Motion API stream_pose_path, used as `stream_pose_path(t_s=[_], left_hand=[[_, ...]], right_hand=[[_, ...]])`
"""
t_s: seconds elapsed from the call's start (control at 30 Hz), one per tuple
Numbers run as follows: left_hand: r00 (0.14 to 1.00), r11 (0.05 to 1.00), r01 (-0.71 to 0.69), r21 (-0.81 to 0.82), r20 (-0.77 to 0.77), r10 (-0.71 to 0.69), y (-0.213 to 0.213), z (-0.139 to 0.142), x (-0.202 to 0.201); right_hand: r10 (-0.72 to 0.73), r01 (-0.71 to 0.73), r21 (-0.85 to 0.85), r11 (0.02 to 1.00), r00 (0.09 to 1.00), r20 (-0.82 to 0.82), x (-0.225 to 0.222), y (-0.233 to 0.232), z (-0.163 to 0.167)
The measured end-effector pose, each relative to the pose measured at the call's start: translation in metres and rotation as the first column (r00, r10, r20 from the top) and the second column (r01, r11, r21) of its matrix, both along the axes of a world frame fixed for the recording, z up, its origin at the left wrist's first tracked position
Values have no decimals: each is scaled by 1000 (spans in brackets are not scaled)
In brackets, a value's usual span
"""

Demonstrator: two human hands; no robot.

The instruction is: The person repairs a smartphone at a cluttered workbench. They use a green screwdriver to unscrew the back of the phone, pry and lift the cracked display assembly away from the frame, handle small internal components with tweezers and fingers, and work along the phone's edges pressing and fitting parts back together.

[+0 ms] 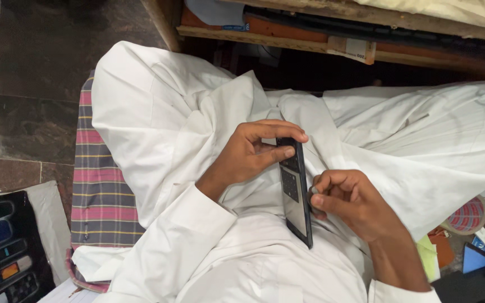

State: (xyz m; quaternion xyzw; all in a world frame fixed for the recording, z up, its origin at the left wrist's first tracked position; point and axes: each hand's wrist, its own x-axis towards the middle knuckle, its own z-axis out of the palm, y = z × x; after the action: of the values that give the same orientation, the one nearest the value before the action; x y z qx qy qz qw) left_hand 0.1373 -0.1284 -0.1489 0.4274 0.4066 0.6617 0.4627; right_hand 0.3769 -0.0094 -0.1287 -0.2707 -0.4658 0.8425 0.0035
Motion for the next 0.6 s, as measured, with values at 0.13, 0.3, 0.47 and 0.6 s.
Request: stream_pose_path(t_s=[0.13,0.3,0.47,0.6], left_hand=[[995,993,33,-110,98,-22,0,-2,3],[997,994,29,-103,80,-20,1,0,5],[996,979,11,-204,92,8,2,3,1],[992,986,47,-158,123,-28,1,5,-2]], right_hand=[[43,-52,101,994,995,92,7,0,0],[21,-34,98,995,991,132,-8,-5,21],[-73,-110,610,785,961,266,-11,-28,51],[23,-63,199,978,980,198,-4,-17,41]])
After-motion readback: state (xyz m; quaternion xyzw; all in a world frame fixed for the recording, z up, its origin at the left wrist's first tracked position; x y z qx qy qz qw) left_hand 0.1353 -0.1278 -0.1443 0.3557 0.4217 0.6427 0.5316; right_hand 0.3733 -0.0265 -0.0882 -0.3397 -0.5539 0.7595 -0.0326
